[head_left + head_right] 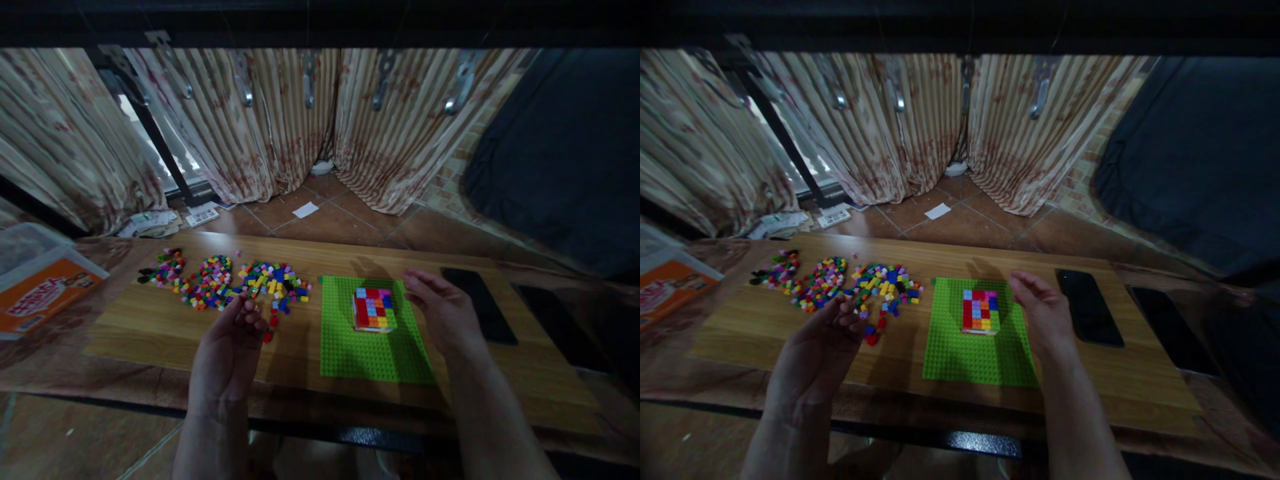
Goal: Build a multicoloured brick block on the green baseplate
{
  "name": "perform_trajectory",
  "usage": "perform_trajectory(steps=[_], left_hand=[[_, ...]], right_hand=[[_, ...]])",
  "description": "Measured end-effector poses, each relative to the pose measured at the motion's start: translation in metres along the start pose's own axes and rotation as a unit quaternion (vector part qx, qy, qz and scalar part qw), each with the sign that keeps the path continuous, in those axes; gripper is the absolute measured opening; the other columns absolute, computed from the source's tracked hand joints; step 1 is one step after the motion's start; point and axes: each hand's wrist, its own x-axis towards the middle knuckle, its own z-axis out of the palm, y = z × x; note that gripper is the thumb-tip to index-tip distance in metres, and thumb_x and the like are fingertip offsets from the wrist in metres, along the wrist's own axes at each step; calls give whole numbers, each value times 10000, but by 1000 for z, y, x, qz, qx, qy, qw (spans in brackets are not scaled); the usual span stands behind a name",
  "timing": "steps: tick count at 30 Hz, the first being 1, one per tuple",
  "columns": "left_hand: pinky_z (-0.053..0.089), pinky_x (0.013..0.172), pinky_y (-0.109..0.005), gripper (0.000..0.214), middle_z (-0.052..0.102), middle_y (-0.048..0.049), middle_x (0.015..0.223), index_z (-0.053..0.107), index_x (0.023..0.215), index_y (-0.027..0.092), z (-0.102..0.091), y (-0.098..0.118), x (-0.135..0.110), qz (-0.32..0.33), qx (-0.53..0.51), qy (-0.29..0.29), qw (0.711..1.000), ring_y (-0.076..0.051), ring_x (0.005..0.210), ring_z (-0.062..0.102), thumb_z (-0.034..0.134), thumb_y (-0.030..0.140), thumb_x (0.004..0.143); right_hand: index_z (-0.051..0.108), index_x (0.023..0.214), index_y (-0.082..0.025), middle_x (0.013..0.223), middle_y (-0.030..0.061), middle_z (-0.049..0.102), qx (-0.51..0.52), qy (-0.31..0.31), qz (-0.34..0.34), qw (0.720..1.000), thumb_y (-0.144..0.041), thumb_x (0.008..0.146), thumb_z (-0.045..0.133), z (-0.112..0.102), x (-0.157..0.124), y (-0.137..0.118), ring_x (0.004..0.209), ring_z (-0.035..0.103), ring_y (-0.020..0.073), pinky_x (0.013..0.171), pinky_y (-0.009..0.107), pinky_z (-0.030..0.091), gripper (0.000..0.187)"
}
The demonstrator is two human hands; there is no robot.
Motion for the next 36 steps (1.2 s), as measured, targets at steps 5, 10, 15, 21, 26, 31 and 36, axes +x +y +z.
perform_trajectory(steps=[5, 10, 15, 21, 26, 31, 36], left_hand=[[462, 467, -160, 219, 563, -5, 660, 621, 824, 101, 0, 0, 0, 2, -1, 1, 1000, -65, 517, 514, 422, 74, 912], [460, 471, -161, 193, 571, -3, 656, 626, 825, 111, -2, 0, -1, 2, -11, 4, 1000, -64, 520, 507, 452, 89, 906], [448, 470, -156, 173, 579, 0, 655, 633, 831, 110, -1, 3, -3, 5, -19, 17, 1000, -58, 513, 503, 475, 100, 902], [445, 477, -157, 129, 579, 3, 659, 639, 835, 110, -4, 5, -3, 1, -40, 19, 999, -57, 511, 509, 519, 83, 874], [464, 502, -164, 149, 580, -6, 665, 636, 809, 103, -10, 11, -3, -1, -55, 16, 998, -60, 529, 526, 512, 108, 893], [472, 504, -160, 159, 576, -4, 673, 634, 806, 100, -16, 20, -4, 4, -63, 16, 998, -56, 531, 523, 505, 108, 898], [479, 519, -159, 180, 571, -7, 681, 630, 801, 93, -20, 24, -3, -3, -80, 13, 997, -52, 532, 516, 488, 108, 911]], right_hand=[[714, 735, -211, 792, 19, 704, 60, 64, -40, 995, -315, 648, 784, 1, -3, -10, 666, 620, 120, 583, 255, 497, 152], [732, 795, -224, 815, 9, 711, 28, 5, -90, 996, -311, 698, 767, 22, -24, -15, 634, 602, 108, 609, 267, 504, 135], [738, 870, -242, 791, 7, 717, -105, -87, -122, 983, -359, 769, 716, 49, -50, -14, 683, 635, 146, 643, 293, 511, 156], [701, 941, -229, 916, 40, 694, -260, -244, -242, 902, -264, 885, 545, 92, -75, -1, 842, 648, 187, 760, 336, 508, 170], [706, 946, -192, 964, 82, 682, -377, -237, -267, 855, -200, 874, 515, 119, -75, 21, 875, 636, 222, 823, 374, 491, 204], [719, 964, -176, 983, 97, 664, -435, -210, -282, 829, -182, 850, 534, 133, -68, 41, 938, 610, 247, 876, 390, 470, 218], [731, 965, -176, 980, 96, 636, -455, -203, -299, 814, -201, 836, 561, 141, -65, 50, 933, 574, 241, 854, 375, 465, 215]])
